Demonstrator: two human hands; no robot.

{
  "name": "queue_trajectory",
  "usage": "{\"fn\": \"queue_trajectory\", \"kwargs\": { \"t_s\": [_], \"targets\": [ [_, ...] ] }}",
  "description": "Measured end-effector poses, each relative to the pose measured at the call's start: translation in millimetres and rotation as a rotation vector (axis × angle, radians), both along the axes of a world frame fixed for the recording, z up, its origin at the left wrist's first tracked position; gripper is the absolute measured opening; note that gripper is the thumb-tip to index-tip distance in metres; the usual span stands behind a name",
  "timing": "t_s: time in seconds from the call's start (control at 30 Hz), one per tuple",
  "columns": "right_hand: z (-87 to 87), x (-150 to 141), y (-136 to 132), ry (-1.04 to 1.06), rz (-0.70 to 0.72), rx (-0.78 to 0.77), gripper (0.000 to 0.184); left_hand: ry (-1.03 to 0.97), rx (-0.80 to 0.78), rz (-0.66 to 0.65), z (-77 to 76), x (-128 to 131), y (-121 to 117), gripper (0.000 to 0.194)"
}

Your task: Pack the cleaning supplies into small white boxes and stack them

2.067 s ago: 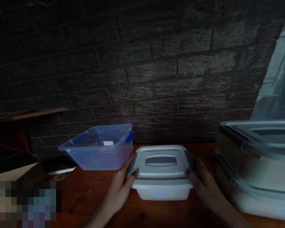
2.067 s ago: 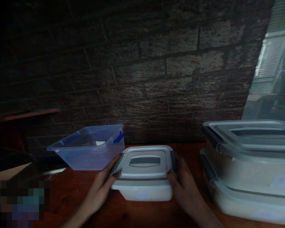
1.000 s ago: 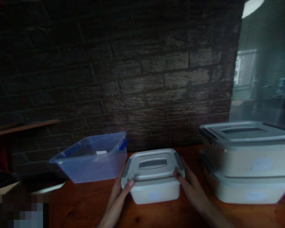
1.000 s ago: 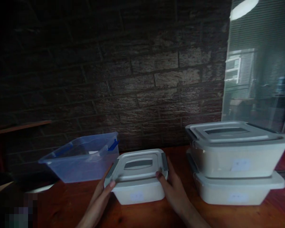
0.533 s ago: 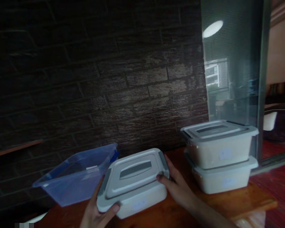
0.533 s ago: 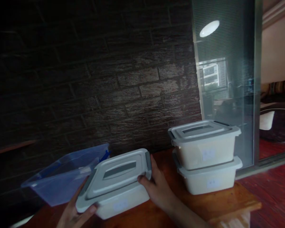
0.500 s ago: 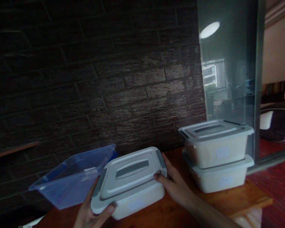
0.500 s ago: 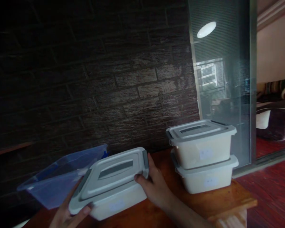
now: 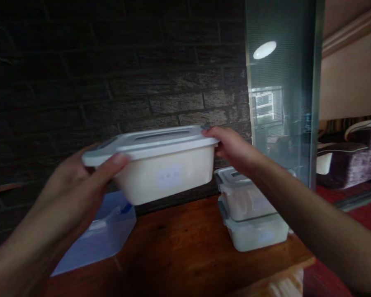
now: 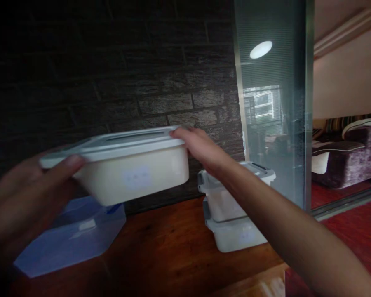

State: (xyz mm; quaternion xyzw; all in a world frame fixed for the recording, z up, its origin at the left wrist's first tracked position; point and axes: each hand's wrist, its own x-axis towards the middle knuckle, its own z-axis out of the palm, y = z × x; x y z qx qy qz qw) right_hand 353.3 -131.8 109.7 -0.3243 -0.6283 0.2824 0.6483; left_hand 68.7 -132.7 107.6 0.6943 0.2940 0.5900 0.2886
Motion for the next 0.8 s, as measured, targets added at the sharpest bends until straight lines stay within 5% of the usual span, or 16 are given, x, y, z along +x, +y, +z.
{"fn": "queue_trajectory", "kwargs": {
  "t_s": [0.13,0.27,0.5,0.8],
  "targets": [
    [38.0,59,-13,0.077,-0.127,0.022,0.013,-0.049,0.156,-0.180,26.7,70,16,0.038],
    [51.2,112,-31,0.127,-0.324,-0.020,0.009,-0.063,0.189,-0.345,30.2,133,31,0.044],
    [25.1,174,-47,0.119,-0.437,-0.146,0.012,-0.079,0.141,-0.481,1.5,199,40,0.044],
    [-1.8,208,-37,0.154,-0.398,-0.185,0.014,0.007,0.102,-0.489,-13.8,224,44,0.043]
  ]
}}
